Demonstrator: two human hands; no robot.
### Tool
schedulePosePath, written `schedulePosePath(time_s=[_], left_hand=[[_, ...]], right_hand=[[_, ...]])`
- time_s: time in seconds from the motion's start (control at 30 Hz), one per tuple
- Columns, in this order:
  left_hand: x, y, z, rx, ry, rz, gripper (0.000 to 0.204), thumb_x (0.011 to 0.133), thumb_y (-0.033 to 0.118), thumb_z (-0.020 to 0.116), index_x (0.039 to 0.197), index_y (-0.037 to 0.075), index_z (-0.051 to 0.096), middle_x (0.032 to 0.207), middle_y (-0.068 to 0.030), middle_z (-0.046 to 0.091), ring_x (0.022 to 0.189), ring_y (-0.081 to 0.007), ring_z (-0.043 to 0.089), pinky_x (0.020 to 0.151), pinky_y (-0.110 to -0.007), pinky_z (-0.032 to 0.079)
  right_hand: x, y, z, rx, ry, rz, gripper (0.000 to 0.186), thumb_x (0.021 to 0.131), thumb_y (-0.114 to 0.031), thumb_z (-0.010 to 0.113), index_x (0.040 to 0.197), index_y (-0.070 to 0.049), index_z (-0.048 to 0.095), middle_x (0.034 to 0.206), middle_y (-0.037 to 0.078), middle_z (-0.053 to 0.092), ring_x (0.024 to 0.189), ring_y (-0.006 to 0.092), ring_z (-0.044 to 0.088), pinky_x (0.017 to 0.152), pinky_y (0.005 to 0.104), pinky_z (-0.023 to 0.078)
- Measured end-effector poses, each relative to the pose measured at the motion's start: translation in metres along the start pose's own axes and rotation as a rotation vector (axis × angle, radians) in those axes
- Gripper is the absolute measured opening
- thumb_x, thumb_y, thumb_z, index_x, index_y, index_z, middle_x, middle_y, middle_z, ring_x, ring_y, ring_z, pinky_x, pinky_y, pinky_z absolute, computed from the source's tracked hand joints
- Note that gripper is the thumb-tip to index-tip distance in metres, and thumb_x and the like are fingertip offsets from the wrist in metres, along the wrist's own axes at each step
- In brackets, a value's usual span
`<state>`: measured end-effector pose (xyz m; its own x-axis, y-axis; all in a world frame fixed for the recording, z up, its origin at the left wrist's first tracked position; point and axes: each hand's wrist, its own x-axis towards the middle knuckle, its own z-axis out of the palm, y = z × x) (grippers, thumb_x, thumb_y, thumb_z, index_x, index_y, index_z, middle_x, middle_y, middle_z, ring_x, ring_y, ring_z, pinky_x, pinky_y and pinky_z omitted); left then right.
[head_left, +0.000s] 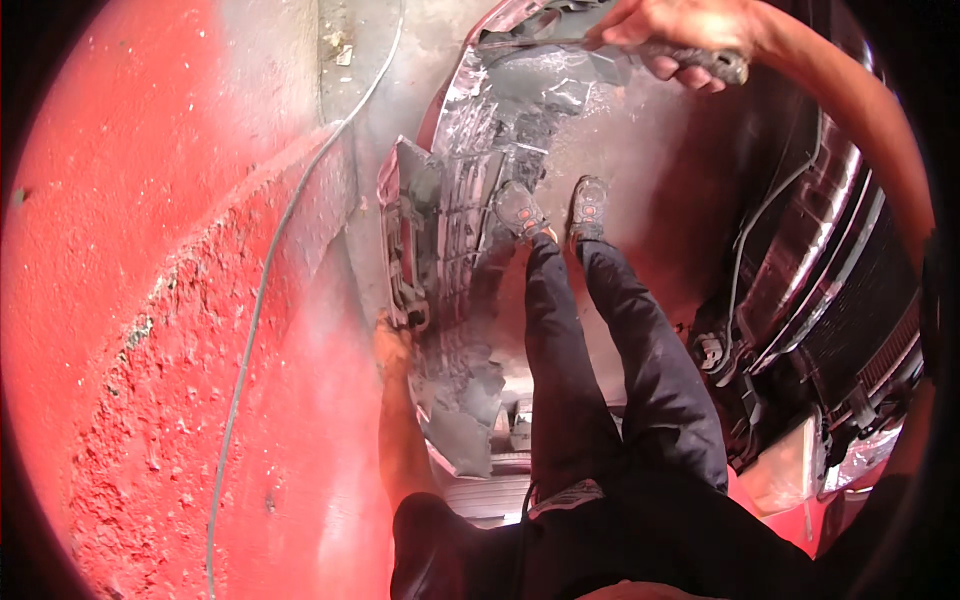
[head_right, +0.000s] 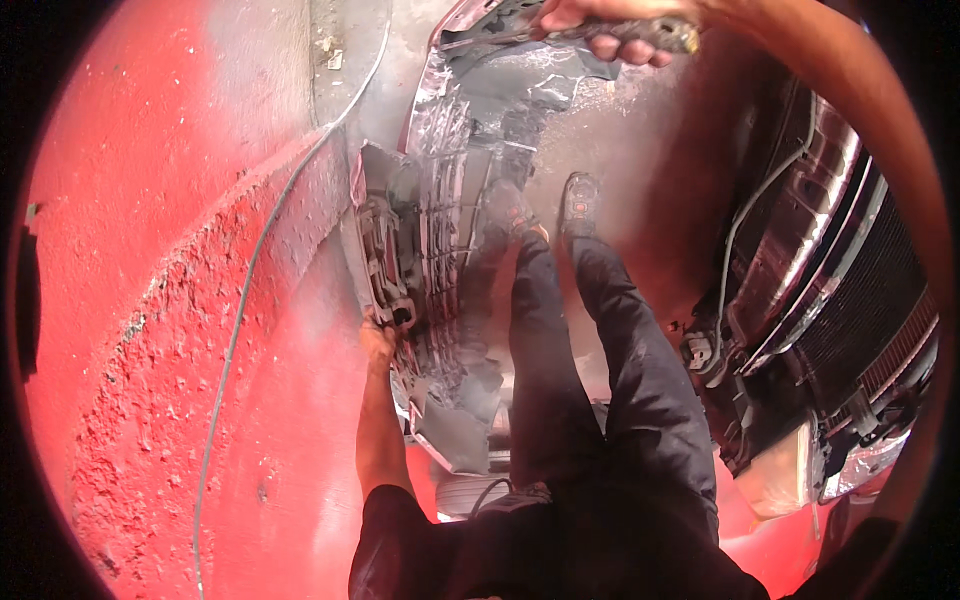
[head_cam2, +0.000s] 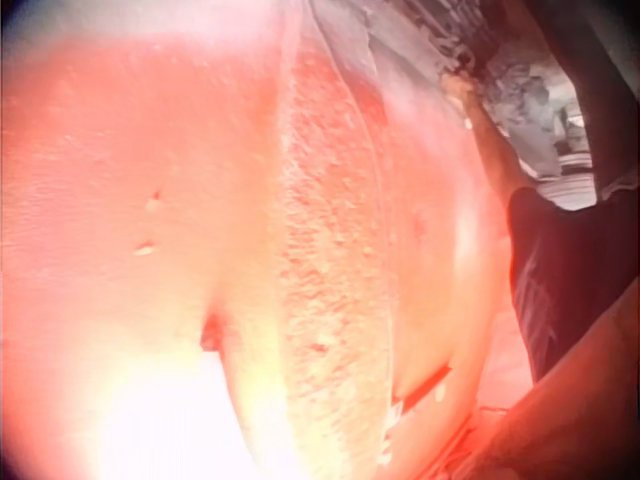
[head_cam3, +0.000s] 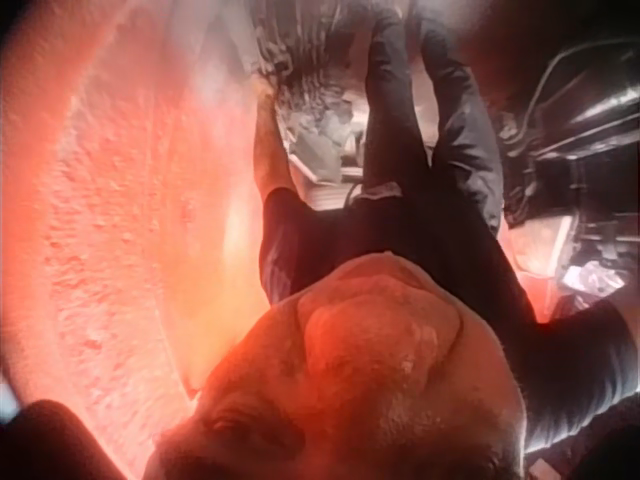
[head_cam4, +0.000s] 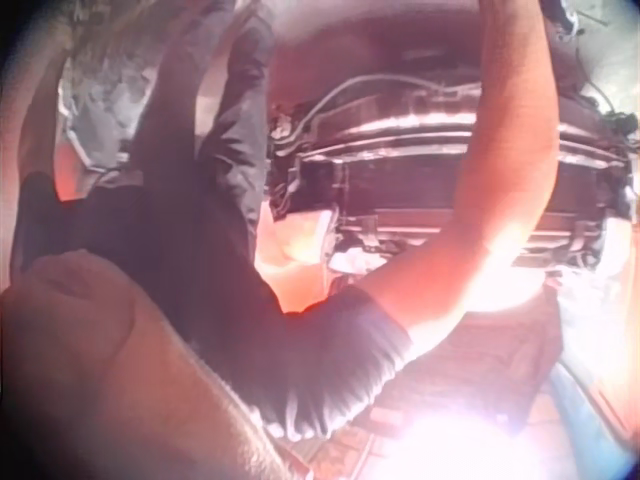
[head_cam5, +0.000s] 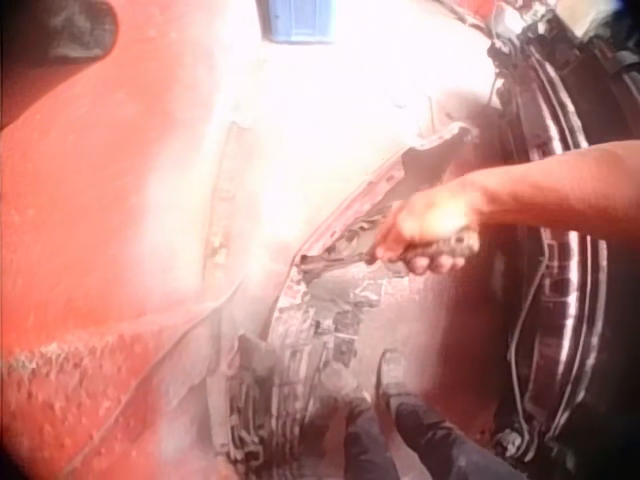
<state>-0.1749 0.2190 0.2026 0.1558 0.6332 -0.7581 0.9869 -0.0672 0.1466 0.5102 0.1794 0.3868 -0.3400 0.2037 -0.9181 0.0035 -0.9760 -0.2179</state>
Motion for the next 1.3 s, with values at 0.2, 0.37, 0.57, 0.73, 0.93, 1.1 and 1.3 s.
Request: schedulePosePath(time_s=[0.2,0.37,0.57,0.73,0.93,1.1,1.3], left_hand=[[0.001,-0.003,0.0,0.04,-0.03,-0.055,0.045,0.069,-0.002,0.056,0.114,0.001,0.062,0.092,-0.0192,0.069,0.089,-0.0359,0.068,0.081,-0.041,0.053],[0.003,-0.01,0.008,0.111,0.102,0.132,0.034,0.074,0.002,0.064,0.108,0.002,0.061,0.09,-0.0212,0.068,0.085,-0.0385,0.068,0.076,-0.045,0.052],[-0.006,-0.005,-0.006,0.138,0.119,0.052,0.028,0.078,0.007,0.068,0.105,0.004,0.061,0.096,-0.022,0.069,0.091,-0.0418,0.066,0.079,-0.046,0.052],[0.001,-0.038,0.005,0.08,0.144,0.149,0.038,0.077,0.001,0.068,0.114,0.005,0.062,0.097,-0.0205,0.069,0.092,-0.0363,0.069,0.08,-0.044,0.053],[-0.005,0.005,-0.012,0.047,0.045,-0.044,0.037,0.077,0.0,0.068,0.113,0.004,0.061,0.092,-0.0179,0.069,0.079,-0.033,0.068,0.073,-0.042,0.053],[0.0,-0.015,-0.007,0.133,0.101,0.073,0.033,0.077,0.001,0.069,0.109,0.005,0.061,0.083,-0.0168,0.067,0.071,-0.0304,0.065,0.067,-0.043,0.052],[0.001,-0.013,-0.011,0.186,0.079,0.085,0.034,0.075,0.004,0.069,0.108,0.004,0.061,0.086,-0.021,0.068,0.079,-0.0386,0.066,0.073,-0.046,0.052]], right_hand=[[0.018,0.023,0.008,-0.588,0.248,-0.421,0.042,0.103,-0.032,0.042,0.123,0.001,0.06,0.069,0.007,0.061,0.048,0.0164,0.056,0.042,0.0313,0.047],[0.039,0.034,-0.007,-1.055,0.33,-0.649,0.04,0.104,-0.029,0.042,0.12,0.001,0.062,0.071,0.008,0.062,0.05,0.0157,0.057,0.042,0.0311,0.047],[-0.004,-0.002,0.015,-0.032,0.156,0.052,0.035,0.102,-0.021,0.046,0.132,-0.009,0.059,0.068,0.001,0.054,0.047,0.0128,0.051,0.037,0.0292,0.043],[0.02,0.018,0.016,-0.88,0.2,-0.508,0.032,0.102,-0.022,0.046,0.123,-0.003,0.062,0.071,0.009,0.058,0.052,0.0182,0.054,0.047,0.0341,0.045],[0.007,0.01,0.034,-0.95,0.407,-0.286,0.031,0.1,-0.017,0.048,0.126,-0.007,0.06,0.103,0.022,0.069,0.094,0.0331,0.066,0.082,0.044,0.05],[0.012,0.012,0.018,-1.214,0.348,-0.303,0.031,0.101,-0.02,0.048,0.125,-0.005,0.06,0.083,0.017,0.068,0.071,0.0287,0.066,0.065,0.0428,0.053],[0.008,0.022,0.021,0.024,0.186,0.03,0.032,0.102,-0.021,0.048,0.125,-0.002,0.06,0.065,0.003,0.054,0.047,0.0145,0.052,0.038,0.0289,0.042]])
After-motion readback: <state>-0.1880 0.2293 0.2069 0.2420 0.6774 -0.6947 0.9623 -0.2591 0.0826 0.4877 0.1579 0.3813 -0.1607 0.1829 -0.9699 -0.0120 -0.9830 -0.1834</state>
